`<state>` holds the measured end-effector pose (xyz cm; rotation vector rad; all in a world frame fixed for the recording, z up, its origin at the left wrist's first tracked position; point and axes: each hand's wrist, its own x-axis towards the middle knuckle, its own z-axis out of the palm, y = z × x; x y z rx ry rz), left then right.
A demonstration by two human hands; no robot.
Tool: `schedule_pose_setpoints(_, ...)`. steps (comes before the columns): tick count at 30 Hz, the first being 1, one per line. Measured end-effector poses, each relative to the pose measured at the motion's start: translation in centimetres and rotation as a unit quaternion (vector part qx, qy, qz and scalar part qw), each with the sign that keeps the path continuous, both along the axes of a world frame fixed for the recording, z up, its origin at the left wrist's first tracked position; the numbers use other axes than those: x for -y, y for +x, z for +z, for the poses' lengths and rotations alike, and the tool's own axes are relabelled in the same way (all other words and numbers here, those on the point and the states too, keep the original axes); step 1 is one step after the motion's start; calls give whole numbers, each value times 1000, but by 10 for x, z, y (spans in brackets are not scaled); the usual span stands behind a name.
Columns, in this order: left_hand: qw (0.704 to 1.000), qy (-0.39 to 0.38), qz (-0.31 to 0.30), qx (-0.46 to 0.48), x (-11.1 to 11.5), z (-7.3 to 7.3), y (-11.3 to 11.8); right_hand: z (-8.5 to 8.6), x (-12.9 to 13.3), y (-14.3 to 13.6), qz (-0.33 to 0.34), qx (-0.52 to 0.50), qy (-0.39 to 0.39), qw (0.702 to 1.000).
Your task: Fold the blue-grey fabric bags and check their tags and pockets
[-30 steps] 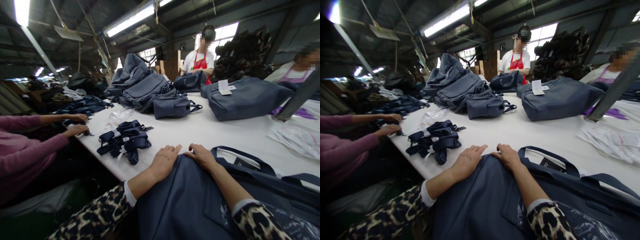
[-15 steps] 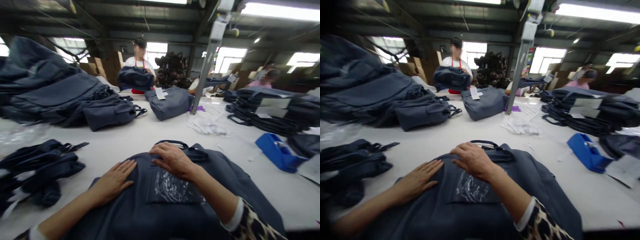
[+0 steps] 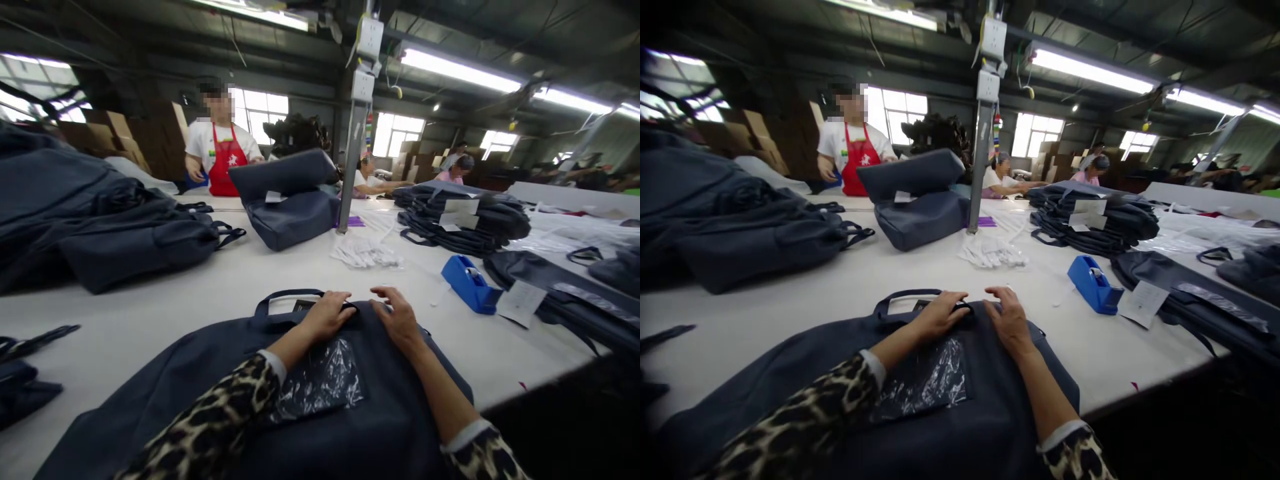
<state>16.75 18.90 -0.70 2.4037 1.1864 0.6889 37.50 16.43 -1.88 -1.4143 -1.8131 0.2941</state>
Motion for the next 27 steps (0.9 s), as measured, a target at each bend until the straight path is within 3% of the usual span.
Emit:
schedule_pose_setpoints(3, 998, -23, 52, 11, -21, -35, 10, -1, 5, 31, -55, 17, -40, 998)
schedule_pose_setpoints(5, 997, -33, 61, 23, -27, -45, 8, -7, 8, 44, -62, 35, -69, 995)
schedule_pose_setpoints(8, 997, -58, 40, 38, -37, -44, 2, -13, 7, 48, -62, 61, -90, 992)
schedule_pose_setpoints(15, 992, -95, 50, 72, -58, -41, 0, -7, -4, 49, -78, 104, -175, 976)
schedule_pose_setpoints(22, 991, -99, 44, 82, -59, -42, 0, -5, -8, 51, -30, 107, -187, 976)
schedule_pose_setpoints(27, 990, -101, 41, 88, -57, -35, -1, 10, -3, 45, -24, 112, -168, 979)
